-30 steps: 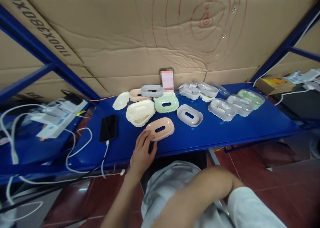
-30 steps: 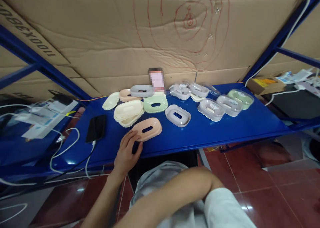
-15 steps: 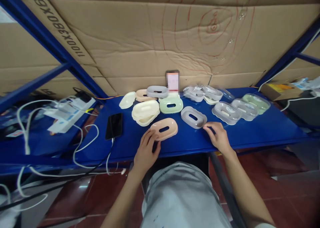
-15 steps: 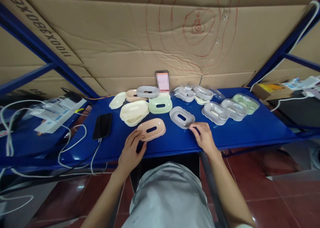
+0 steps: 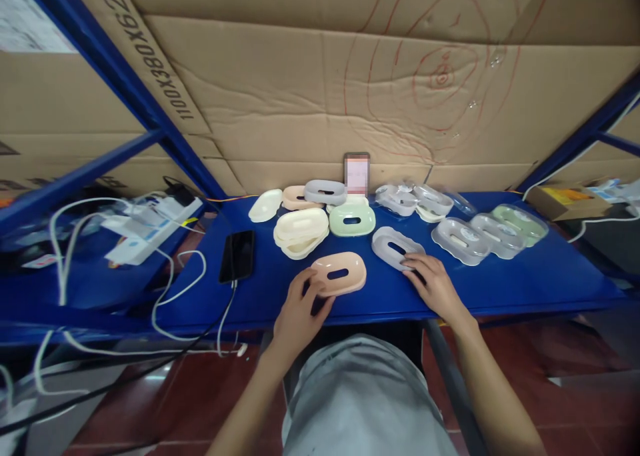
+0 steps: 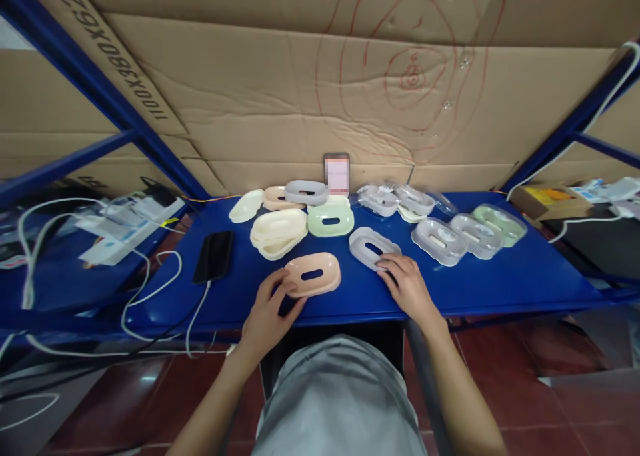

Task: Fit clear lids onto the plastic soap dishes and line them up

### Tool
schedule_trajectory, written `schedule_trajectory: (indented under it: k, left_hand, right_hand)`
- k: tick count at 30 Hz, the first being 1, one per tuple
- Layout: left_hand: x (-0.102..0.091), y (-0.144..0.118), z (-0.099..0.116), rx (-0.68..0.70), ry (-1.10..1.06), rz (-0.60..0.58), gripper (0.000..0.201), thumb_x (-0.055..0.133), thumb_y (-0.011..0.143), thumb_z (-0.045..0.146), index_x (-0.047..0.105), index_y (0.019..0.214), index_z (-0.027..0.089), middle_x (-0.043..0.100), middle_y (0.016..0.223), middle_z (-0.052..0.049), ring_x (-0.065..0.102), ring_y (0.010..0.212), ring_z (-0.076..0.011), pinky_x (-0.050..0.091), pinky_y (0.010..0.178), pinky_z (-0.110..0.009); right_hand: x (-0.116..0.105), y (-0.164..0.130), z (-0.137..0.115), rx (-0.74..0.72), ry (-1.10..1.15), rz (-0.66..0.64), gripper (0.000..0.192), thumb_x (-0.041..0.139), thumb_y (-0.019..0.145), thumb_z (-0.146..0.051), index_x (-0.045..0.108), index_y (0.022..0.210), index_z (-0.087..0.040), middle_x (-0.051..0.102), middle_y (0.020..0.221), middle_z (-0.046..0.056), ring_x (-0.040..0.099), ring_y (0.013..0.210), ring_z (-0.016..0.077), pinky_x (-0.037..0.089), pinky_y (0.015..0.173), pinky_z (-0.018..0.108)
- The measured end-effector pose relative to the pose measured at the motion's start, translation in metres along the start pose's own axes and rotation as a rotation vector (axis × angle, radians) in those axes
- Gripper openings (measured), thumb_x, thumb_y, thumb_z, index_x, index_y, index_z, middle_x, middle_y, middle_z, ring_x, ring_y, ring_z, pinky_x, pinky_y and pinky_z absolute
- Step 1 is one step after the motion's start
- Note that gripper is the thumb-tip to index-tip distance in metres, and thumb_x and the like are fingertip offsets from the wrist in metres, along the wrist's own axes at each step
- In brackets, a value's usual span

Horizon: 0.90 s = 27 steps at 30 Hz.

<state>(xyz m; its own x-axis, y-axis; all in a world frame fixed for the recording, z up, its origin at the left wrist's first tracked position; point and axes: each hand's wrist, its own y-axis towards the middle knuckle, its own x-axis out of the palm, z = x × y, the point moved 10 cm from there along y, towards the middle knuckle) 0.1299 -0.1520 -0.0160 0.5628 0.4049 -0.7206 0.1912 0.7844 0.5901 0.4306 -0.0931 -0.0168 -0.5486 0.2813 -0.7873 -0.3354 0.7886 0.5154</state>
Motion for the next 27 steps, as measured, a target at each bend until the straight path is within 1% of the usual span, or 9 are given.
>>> schedule_trajectory:
  k: [3,6,9,11,14,17,19,23,27]
  left_hand:
    - [-0.001,0.003,-0.005,-0.028,-0.047,-0.038,0.020,0.066,0.103,0.031,0.065,0.122,0.022,0.059,0.144,-0.016,0.062,0.137,-0.0307,0.060,0.110,-0.047]
    - [-0.016,0.026,-0.021,-0.038,-0.065,0.010,0.027,0.056,0.108,0.027,0.063,0.134,0.023,0.060,0.148,-0.015,0.060,0.140,-0.0286,0.054,0.116,-0.049]
    - [-0.032,0.064,-0.052,-0.037,0.048,0.106,0.035,0.057,0.106,0.031,0.063,0.139,0.021,0.059,0.154,-0.017,0.054,0.146,-0.0334,0.046,0.122,-0.056]
    - [-0.032,0.087,-0.077,-0.059,0.129,0.090,0.037,0.062,0.102,0.037,0.067,0.134,0.019,0.061,0.153,-0.019,0.054,0.146,-0.0393,0.044,0.120,-0.062]
    - [-0.024,0.106,-0.097,-0.050,0.116,0.010,0.027,0.059,0.101,0.035,0.074,0.117,0.020,0.075,0.131,-0.016,0.067,0.127,-0.0358,0.052,0.113,-0.057]
    - [-0.029,0.103,-0.085,-0.022,0.088,0.013,0.024,0.059,0.103,0.036,0.075,0.111,0.021,0.077,0.123,-0.012,0.069,0.123,-0.0322,0.055,0.111,-0.051]
    - [-0.038,0.092,-0.063,-0.001,0.071,0.053,0.022,0.061,0.104,0.037,0.076,0.110,0.022,0.077,0.125,-0.010,0.067,0.129,-0.0321,0.053,0.114,-0.051]
    - [-0.048,0.054,-0.019,-0.005,0.079,0.103,0.015,0.064,0.105,0.032,0.075,0.113,0.027,0.077,0.125,-0.007,0.065,0.134,-0.0321,0.053,0.116,-0.054]
    - [-0.026,0.015,0.011,0.046,0.031,-0.008,0.014,0.063,0.105,0.025,0.074,0.114,0.028,0.077,0.120,-0.006,0.067,0.130,-0.0309,0.058,0.109,-0.052]
  right_hand:
    - [-0.005,-0.003,0.009,0.045,-0.060,0.029,0.035,0.045,0.108,-0.021,0.067,0.135,-0.025,0.072,0.140,0.011,0.063,0.138,0.0312,0.042,0.117,0.059]
    - [-0.008,-0.003,0.003,0.070,-0.122,0.054,0.053,0.035,0.106,-0.010,0.056,0.152,-0.024,0.062,0.155,0.013,0.052,0.151,0.0320,0.035,0.122,0.063]
    - [0.006,0.004,-0.037,-0.064,-0.044,-0.014,0.050,0.042,0.109,-0.015,0.051,0.157,-0.028,0.058,0.161,0.010,0.048,0.154,0.0289,0.036,0.125,0.058]
    - [0.024,0.011,-0.071,-0.169,0.030,-0.109,0.049,0.049,0.110,-0.022,0.049,0.159,-0.029,0.057,0.162,0.009,0.047,0.155,0.0268,0.037,0.126,0.056]
    - [0.048,0.018,-0.106,-0.266,0.069,-0.212,0.048,0.055,0.110,-0.028,0.050,0.158,-0.028,0.059,0.160,0.009,0.046,0.156,0.0275,0.035,0.127,0.058]
    - [0.049,0.021,-0.107,-0.268,0.085,-0.189,0.034,0.061,0.108,-0.029,0.066,0.142,-0.029,0.073,0.141,0.008,0.060,0.142,0.0282,0.038,0.125,0.059]
    - [0.036,0.018,-0.090,-0.212,0.106,-0.117,0.026,0.063,0.107,-0.032,0.072,0.131,-0.029,0.077,0.129,0.008,0.068,0.129,0.0278,0.045,0.118,0.057]
    - [-0.001,0.002,-0.042,0.014,0.182,0.073,0.026,0.064,0.106,-0.035,0.073,0.129,-0.029,0.076,0.125,0.010,0.070,0.120,0.0298,0.057,0.104,0.051]
    - [-0.016,-0.004,-0.025,0.176,0.230,0.187,0.025,0.060,0.107,-0.036,0.072,0.128,-0.028,0.075,0.124,0.011,0.070,0.118,0.0312,0.058,0.105,0.052]
